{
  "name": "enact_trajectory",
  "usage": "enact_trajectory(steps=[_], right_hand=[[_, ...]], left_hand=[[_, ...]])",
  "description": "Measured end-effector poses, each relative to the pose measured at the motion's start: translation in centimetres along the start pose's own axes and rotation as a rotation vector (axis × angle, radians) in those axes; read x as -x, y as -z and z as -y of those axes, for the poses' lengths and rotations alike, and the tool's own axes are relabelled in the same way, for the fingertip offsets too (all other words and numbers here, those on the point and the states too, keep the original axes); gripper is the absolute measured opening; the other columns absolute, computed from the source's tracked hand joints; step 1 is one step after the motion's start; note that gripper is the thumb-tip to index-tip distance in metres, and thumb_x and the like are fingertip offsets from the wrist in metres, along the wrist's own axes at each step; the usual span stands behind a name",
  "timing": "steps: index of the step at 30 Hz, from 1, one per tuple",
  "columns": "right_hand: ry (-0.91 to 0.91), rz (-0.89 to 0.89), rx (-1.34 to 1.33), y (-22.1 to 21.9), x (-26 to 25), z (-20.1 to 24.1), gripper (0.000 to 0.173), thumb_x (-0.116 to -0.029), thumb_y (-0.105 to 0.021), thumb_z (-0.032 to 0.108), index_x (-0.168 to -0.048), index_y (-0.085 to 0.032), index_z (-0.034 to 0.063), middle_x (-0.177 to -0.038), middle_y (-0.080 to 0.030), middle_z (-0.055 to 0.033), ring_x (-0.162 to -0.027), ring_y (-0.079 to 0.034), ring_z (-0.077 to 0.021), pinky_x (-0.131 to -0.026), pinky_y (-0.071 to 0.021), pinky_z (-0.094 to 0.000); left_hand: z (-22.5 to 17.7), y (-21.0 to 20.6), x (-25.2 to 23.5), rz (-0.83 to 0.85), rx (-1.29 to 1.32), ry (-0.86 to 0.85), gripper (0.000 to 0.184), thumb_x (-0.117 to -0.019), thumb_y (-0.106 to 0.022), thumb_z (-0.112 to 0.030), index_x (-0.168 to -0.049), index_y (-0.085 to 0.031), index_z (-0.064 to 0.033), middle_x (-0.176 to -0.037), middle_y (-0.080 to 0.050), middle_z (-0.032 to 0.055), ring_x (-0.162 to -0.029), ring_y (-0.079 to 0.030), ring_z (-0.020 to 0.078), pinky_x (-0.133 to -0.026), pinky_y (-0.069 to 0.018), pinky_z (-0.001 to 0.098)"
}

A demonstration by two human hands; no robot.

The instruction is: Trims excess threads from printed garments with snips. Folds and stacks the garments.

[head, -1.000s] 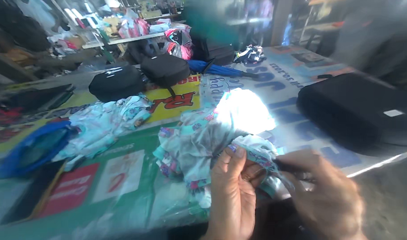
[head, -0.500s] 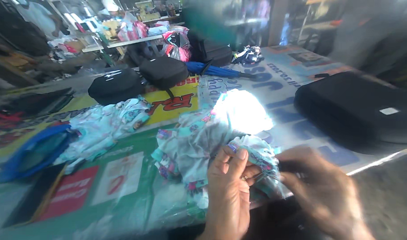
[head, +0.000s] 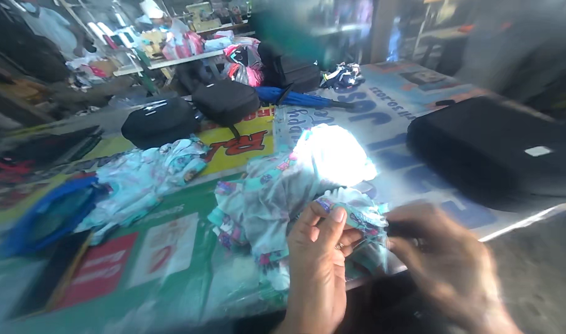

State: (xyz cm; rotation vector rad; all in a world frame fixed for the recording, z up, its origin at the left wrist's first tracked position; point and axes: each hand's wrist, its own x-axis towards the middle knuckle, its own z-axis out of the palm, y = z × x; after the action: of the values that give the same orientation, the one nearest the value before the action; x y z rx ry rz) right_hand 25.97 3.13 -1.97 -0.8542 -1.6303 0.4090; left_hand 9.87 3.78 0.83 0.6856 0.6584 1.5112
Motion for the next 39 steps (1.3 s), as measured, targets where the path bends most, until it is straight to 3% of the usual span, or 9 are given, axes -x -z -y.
enact_trajectory(steps=[23,39], right_hand=[[0.006,-0.048,0.024,0.0,0.4,-0.3,0.016,-0.0967,-0.070,0.019,-0.104,-0.068,0.0046,-0.096,-0.071,0.0030,-0.083,-0.065,0.0053,-0.071,-0.0545,-0.0083],[-0.017,-0.043,0.049,0.2,0.6,-0.4,0.018,-0.0956,-0.070,0.019,-0.106,-0.067,0.0036,-0.096,-0.070,0.0022,-0.082,-0.063,0.0065,-0.071,-0.0534,-0.0073]], left_hand=[[1.5,0.7,0.0,0.142,-0.076,-0.130,0.002,-0.0959,-0.066,-0.003,-0.095,-0.064,-0.0031,-0.087,-0.069,0.0075,-0.077,-0.071,0.0123,-0.073,-0.0626,0.0300],[2.4,1.0,-0.1,0.234,-0.219,-0.262,0.002,-0.0961,-0.065,-0.003,-0.097,-0.065,-0.0049,-0.089,-0.067,0.0014,-0.082,-0.067,0.0066,-0.077,-0.0592,0.0246]])
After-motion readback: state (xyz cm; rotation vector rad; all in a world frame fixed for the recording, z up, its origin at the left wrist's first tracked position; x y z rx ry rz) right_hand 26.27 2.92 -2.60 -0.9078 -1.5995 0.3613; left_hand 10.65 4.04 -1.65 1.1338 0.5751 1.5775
